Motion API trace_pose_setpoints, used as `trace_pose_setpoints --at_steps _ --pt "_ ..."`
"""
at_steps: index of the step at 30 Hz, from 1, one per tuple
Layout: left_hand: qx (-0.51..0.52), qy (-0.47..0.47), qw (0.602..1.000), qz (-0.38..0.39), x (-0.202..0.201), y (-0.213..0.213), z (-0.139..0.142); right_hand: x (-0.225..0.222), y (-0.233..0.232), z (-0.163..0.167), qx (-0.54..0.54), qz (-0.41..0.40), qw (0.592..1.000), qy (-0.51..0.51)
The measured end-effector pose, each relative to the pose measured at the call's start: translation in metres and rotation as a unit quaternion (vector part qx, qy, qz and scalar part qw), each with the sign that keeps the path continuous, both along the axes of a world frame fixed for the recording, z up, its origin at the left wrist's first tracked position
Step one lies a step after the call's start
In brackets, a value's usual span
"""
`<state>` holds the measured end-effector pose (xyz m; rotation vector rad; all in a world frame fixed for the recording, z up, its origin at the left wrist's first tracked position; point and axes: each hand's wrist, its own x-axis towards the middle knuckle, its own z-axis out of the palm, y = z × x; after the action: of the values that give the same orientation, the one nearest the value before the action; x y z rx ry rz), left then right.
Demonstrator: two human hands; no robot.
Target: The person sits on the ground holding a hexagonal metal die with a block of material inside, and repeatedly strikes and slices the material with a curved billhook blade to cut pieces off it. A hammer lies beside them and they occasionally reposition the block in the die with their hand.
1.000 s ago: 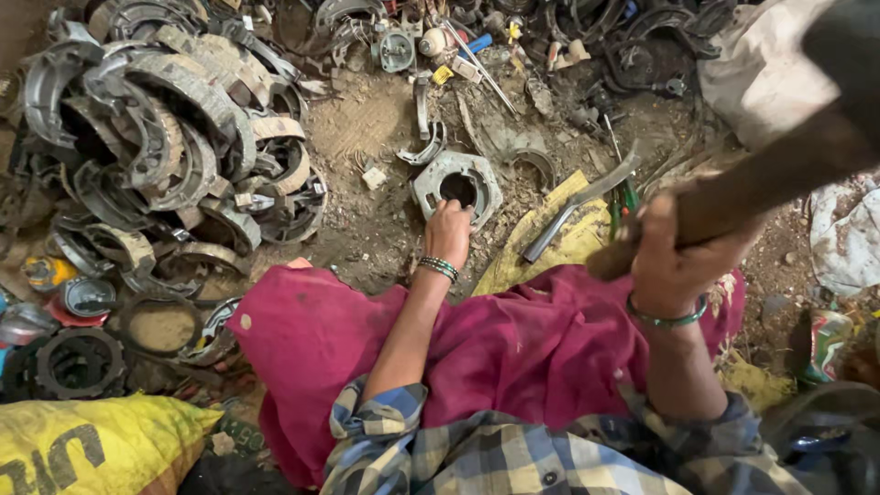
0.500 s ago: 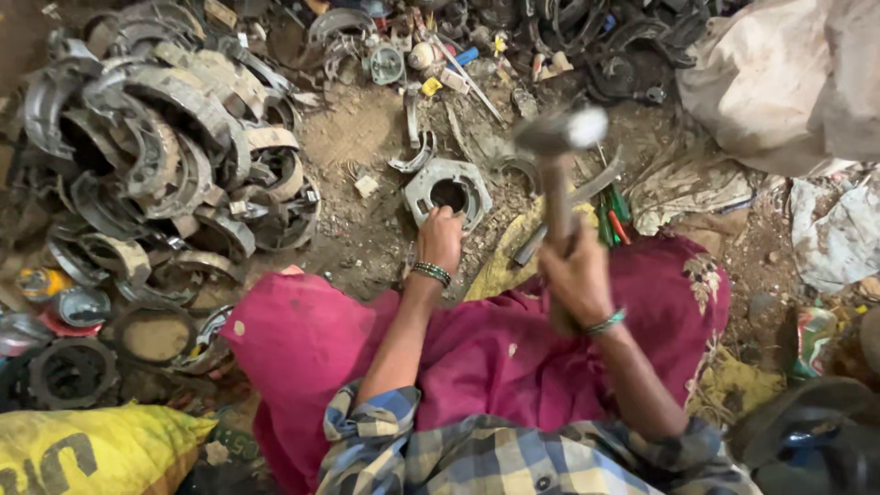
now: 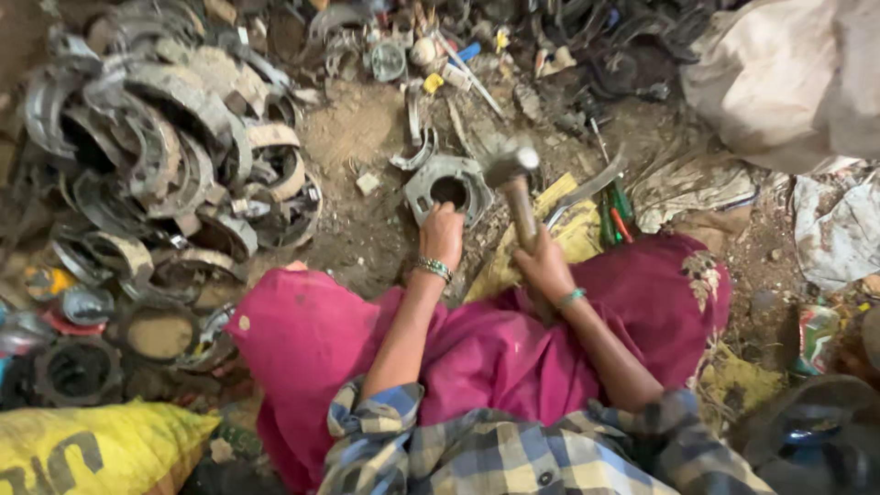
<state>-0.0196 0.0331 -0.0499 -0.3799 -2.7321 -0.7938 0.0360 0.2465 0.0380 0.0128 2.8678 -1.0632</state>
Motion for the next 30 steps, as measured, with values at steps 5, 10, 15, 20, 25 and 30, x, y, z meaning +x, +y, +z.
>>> trace_pose_setpoints --at_steps 5,10,15,20,25,30 --pt "-0.008 -0.024 1.000 -0.002 0.009 -0.003 0.006 0.006 0.034 0.022 -0.113 -0.148 0.982 -0.036" --pt "0.037 0.000 0.999 -0.020 0.017 -0.009 0.025 0.008 0.045 0.152 -0.274 -0.112 0.926 0.234" --pt "0.016 -0.042 0.999 -0.013 0.014 -0.007 0.023 -0.008 0.025 0.204 -0.321 -0.058 0.833 0.447" --pt "0.000 -0.020 1.000 -0.011 0.008 -0.004 0.003 0.018 -0.023 0.096 0.001 -0.030 0.997 0.064" --pt "0.026 -0.058 0.996 0.061 0.002 -0.001 -0.001 0.025 0.005 0.035 -0.073 -0.122 0.985 -0.096" --pt "0.042 -0.019 0.999 -0.014 0.013 -0.005 0.010 0.029 0.052 0.112 -0.187 -0.127 0.966 0.126"
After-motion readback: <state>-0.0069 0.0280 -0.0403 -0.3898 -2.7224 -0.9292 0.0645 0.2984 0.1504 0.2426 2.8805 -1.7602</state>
